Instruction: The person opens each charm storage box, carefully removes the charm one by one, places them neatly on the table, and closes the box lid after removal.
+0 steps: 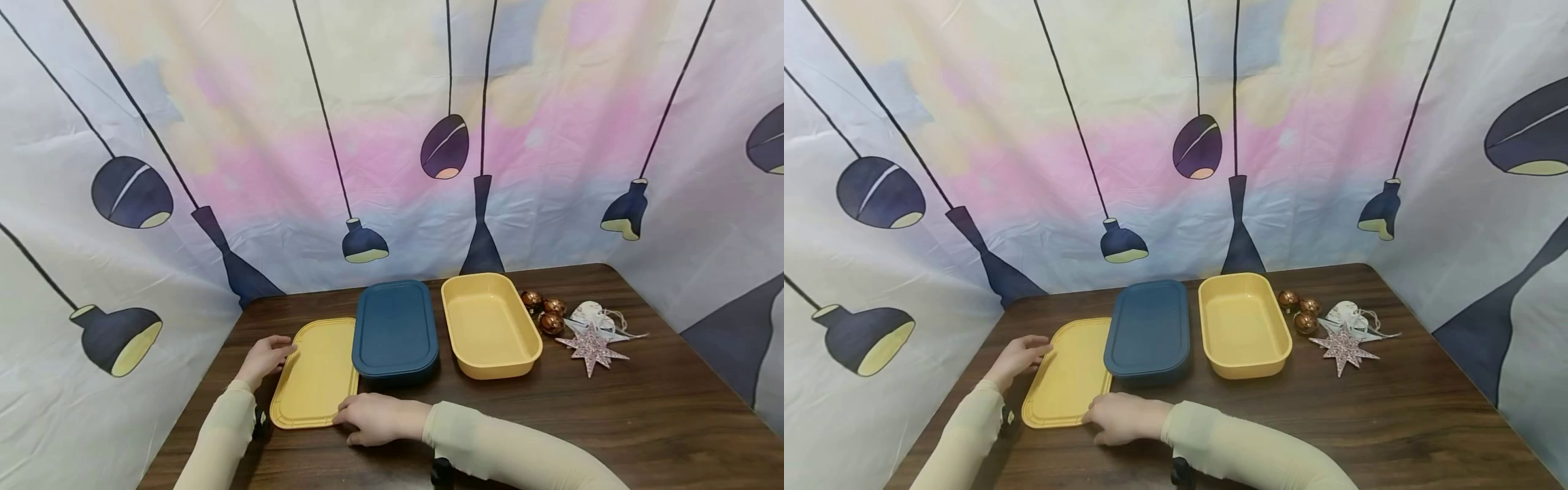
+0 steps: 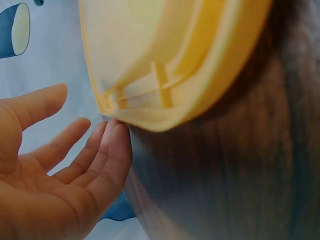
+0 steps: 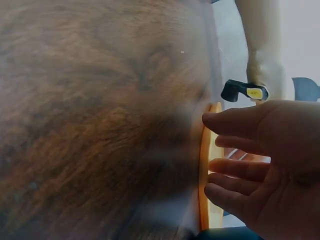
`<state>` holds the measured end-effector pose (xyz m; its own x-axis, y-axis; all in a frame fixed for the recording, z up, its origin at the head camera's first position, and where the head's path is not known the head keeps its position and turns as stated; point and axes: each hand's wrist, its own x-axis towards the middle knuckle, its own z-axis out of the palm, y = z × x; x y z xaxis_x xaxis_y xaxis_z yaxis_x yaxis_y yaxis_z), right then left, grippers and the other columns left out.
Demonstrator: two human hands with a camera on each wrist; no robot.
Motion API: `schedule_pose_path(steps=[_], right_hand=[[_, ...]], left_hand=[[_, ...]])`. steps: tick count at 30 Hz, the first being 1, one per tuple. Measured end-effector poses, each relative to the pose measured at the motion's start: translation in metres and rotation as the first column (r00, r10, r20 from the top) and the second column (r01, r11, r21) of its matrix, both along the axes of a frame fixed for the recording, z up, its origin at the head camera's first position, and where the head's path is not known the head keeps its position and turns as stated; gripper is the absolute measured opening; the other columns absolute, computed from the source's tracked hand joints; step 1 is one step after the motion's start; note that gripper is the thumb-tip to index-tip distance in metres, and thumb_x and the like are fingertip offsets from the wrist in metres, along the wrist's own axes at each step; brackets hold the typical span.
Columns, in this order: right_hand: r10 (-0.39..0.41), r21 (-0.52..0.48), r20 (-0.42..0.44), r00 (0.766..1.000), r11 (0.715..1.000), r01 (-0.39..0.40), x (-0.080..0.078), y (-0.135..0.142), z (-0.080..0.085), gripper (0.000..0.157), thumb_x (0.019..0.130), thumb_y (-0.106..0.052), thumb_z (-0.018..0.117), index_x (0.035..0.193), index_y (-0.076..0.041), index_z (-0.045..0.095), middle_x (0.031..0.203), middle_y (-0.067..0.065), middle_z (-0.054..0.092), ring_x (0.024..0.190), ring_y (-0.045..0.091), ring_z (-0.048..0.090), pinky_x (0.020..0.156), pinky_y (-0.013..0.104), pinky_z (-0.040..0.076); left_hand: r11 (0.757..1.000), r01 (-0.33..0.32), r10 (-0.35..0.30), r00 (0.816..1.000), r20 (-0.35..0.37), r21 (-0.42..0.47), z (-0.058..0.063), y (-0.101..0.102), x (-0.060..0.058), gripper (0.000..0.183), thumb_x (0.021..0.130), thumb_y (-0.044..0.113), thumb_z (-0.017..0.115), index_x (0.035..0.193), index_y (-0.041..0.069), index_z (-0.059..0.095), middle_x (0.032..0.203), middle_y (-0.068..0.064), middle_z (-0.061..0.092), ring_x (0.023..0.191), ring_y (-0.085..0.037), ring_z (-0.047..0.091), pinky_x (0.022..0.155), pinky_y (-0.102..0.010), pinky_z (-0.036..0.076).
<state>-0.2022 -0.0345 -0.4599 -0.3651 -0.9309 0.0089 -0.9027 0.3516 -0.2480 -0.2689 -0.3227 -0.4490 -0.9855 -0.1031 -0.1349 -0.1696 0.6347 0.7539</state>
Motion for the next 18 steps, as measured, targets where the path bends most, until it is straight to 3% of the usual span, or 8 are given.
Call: schedule_pose_path(steps=[6, 18], right_hand=[[0.004, -0.031, -0.037, 0.999, 1.0, -0.005, 0.0, 0.0, -0.003, 0.035, 0.095, -0.022, 0.073, 0.129, -0.015, 0.07, 0.119, -0.005, 0.064, 0.107, 0.0, 0.06, 0.087, 0.009, 0.045], [0.019, -0.1, -0.145, 0.989, 0.994, -0.033, -0.005, -0.001, -0.015, 0.027, 0.089, -0.012, 0.078, 0.115, -0.017, 0.073, 0.11, -0.007, 0.064, 0.101, -0.001, 0.06, 0.088, 0.007, 0.044]], left_hand=[[1.0, -0.003, 0.003, 1.0, 0.011, -0.017, -0.003, 0.002, -0.002, 0.052, 0.103, 0.024, 0.059, 0.141, -0.01, 0.049, 0.138, -0.032, 0.05, 0.112, -0.04, 0.06, 0.081, -0.041, 0.057], [0.999, -0.023, 0.022, 0.999, 0.032, 0.032, -0.008, -0.001, -0.003, 0.054, 0.102, 0.025, 0.06, 0.141, -0.01, 0.049, 0.133, -0.029, 0.053, 0.102, -0.032, 0.062, 0.075, -0.036, 0.057]])
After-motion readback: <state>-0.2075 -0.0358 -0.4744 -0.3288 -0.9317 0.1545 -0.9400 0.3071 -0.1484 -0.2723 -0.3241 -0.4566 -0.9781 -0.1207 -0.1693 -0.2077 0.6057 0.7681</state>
